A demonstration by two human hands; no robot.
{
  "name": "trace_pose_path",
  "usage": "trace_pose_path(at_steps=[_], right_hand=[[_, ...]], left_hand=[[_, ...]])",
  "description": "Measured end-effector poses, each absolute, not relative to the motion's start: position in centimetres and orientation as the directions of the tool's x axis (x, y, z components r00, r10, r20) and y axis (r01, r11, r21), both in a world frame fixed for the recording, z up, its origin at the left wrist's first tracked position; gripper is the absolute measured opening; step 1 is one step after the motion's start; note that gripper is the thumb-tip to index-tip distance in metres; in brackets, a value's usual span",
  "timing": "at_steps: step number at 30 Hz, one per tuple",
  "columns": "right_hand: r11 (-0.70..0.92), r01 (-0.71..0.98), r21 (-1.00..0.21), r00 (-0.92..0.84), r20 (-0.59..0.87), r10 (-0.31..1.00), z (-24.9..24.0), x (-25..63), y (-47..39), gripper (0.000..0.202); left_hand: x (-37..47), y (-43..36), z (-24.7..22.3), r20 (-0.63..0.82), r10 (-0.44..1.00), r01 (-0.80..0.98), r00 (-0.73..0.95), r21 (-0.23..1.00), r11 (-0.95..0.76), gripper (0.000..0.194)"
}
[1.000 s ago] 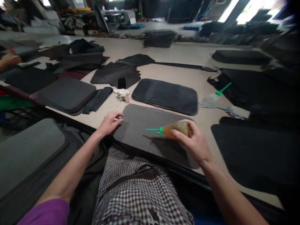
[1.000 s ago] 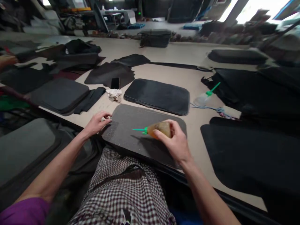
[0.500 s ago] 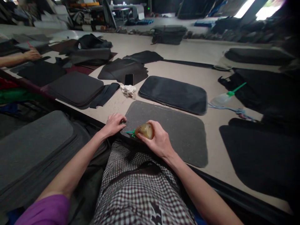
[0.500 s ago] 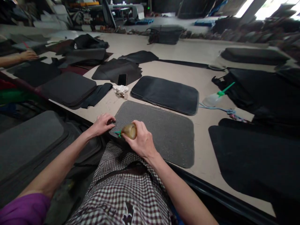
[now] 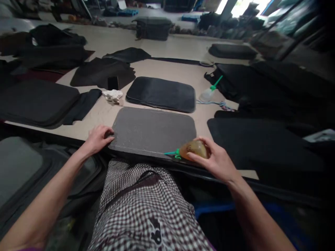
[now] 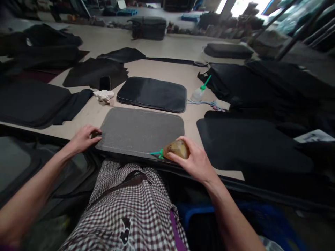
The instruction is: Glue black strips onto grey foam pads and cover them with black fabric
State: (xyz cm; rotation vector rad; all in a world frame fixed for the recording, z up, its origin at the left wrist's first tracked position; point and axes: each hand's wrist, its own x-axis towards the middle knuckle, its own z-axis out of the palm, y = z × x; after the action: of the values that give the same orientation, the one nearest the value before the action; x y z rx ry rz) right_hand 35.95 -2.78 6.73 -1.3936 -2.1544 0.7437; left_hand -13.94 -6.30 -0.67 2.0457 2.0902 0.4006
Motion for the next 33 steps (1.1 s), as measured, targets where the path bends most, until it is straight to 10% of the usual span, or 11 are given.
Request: trace_pose_path(at_steps=[12, 22, 33], right_hand=[[-0.091, 0.593, -0.8, 0.021, -0.097, 0.995, 6.4, 48.9, -5.5, 0.059], [-0.039, 0.474, -0.879, 0.235, 0.084, 0.968, 5.1, 46.7, -1.1, 0.057], [-0.01, 0.56, -0.828, 0.182, 0.111, 0.977, 3.2, 47.0, 1.6, 0.06]], left_hand=[[-15.7, -6.0, -1.8, 0.018, 1.0, 0.905, -0.016, 0.426, 0.007, 0.038], [-4.5, -2.5, 2.0, 0.21, 0.959, 0.873, 0.192, 0.409, -0.264, 0.038], [0.6, 0.2, -1.9, 0.065, 0.931, 0.916, 0.358, 0.166, -0.364, 0.05]])
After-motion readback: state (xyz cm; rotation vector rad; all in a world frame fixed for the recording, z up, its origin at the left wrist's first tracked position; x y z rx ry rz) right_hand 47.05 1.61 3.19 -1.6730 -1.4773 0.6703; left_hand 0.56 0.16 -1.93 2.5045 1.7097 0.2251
